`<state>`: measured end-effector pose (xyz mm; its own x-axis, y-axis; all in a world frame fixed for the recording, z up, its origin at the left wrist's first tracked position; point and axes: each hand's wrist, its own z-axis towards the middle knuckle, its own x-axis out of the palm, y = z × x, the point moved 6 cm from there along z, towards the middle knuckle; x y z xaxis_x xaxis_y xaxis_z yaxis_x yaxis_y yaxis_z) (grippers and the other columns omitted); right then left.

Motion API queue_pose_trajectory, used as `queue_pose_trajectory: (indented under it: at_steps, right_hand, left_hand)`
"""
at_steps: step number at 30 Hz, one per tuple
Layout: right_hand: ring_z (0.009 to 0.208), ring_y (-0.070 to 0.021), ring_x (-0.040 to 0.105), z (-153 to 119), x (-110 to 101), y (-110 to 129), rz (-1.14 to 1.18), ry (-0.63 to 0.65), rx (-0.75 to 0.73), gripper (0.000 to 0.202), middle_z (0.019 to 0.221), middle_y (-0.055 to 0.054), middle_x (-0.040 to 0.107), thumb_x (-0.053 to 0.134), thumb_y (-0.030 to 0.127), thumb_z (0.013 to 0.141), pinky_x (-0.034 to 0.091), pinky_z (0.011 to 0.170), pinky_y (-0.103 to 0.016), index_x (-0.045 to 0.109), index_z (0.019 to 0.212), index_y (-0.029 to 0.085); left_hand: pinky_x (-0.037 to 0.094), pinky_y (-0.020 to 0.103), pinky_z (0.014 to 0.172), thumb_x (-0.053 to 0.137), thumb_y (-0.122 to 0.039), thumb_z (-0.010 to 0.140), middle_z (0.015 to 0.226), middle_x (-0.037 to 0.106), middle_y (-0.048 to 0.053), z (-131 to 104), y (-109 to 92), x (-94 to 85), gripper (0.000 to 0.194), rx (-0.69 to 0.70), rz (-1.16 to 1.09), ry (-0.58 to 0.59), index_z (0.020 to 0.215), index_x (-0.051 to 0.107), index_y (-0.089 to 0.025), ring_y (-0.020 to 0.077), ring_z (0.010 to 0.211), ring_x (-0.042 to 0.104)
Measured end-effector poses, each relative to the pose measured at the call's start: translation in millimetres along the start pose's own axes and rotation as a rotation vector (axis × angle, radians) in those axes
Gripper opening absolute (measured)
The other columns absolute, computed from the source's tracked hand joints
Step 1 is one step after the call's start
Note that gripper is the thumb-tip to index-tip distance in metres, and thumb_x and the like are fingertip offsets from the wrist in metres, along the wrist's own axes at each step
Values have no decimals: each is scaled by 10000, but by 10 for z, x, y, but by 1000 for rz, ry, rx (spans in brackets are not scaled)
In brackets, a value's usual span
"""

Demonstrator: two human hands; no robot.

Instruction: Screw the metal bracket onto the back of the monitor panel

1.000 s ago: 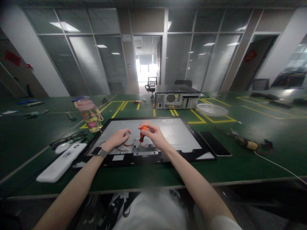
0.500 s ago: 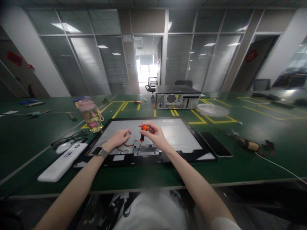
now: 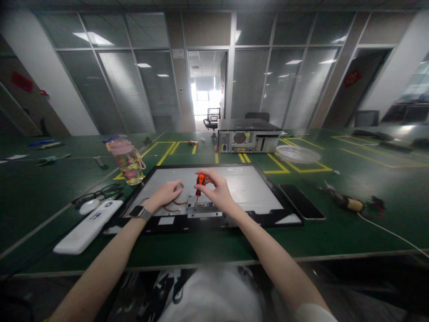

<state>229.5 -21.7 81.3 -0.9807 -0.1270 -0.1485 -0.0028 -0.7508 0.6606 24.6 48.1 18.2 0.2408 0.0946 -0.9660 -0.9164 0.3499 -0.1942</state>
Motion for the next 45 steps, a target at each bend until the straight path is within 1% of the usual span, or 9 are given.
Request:
queue_pose_trajectory:
  at_steps: [8, 14, 20, 27, 29, 32, 35, 40, 45]
  right_hand:
    - [844, -185, 655, -8, -1, 29, -48, 4, -24, 289, 973, -51, 672, 688, 295, 847, 559, 826, -368, 635, 1126, 243]
    - [975, -198, 653, -19, 53, 76, -18, 99, -27, 353, 1107, -87, 664, 570, 260, 922, 545, 871, -380, 531, 1272, 243]
    - [723, -144, 620, -20, 56, -4, -99, 93, -37, 416, 899, -15, 634, 720, 283, 819, 562, 736, -318, 565, 1204, 250]
    - [937, -191, 660, -38, 88, 8, -41, 146, -48, 508, 1078, -80, 661, 592, 175, 877, 547, 878, -397, 429, 1351, 258]
    - [922, -194, 654, -39, 84, 40, -101, 151, -75, 498, 1112, -94, 651, 600, 178, 875, 542, 871, -398, 441, 1342, 251]
    - [828, -189, 624, -29, 50, 54, -235, 108, -119, 449, 1014, -65, 647, 687, 233, 839, 539, 821, -385, 532, 1260, 249]
    - [766, -172, 603, -19, 32, 19, -222, 80, -111, 446, 947, -36, 631, 714, 250, 824, 542, 781, -359, 560, 1243, 258]
    - [889, -181, 641, -33, 82, 19, -95, 143, -63, 509, 998, -46, 645, 630, 174, 857, 533, 875, -373, 475, 1334, 264]
    - [909, -186, 627, -39, 84, 72, -145, 160, -96, 492, 1031, -58, 635, 614, 181, 864, 520, 885, -382, 470, 1331, 245]
  left_hand:
    - [477, 305, 794, 482, -263, 900, 960, 725, 87, -2, -7, -9, 265, 5, -3, 0, 1100, 645, -200, 241, 912, 673]
    - [476, 302, 766, 487, -270, 897, 916, 722, 85, -1, -4, -9, 268, -5, -6, 0, 1102, 642, -196, 241, 875, 673]
    - [477, 304, 781, 478, -271, 903, 944, 724, 92, -2, -6, -6, 276, -8, -6, 8, 1110, 643, -193, 240, 891, 671]
    - [475, 304, 780, 486, -270, 899, 938, 725, 90, 4, 4, 0, 266, -6, 0, 3, 1101, 644, -201, 245, 903, 671]
    - [474, 301, 783, 486, -271, 900, 941, 725, 90, 5, 4, 1, 267, -5, 0, 4, 1104, 644, -201, 242, 903, 672]
    - [473, 299, 781, 486, -267, 902, 934, 725, 89, 6, 5, 3, 267, -2, -2, 5, 1107, 642, -197, 239, 894, 673]
    - [472, 297, 771, 482, -263, 903, 917, 724, 86, 6, 6, 5, 265, 1, -3, 6, 1101, 645, -196, 236, 872, 674]
    - [474, 302, 771, 481, -265, 901, 907, 722, 88, 9, 11, 8, 267, 1, -1, -2, 1100, 644, -196, 239, 869, 673]
    - [476, 302, 794, 481, -262, 897, 939, 724, 88, 6, 10, 6, 273, 0, -2, -3, 1107, 644, -198, 235, 892, 671]
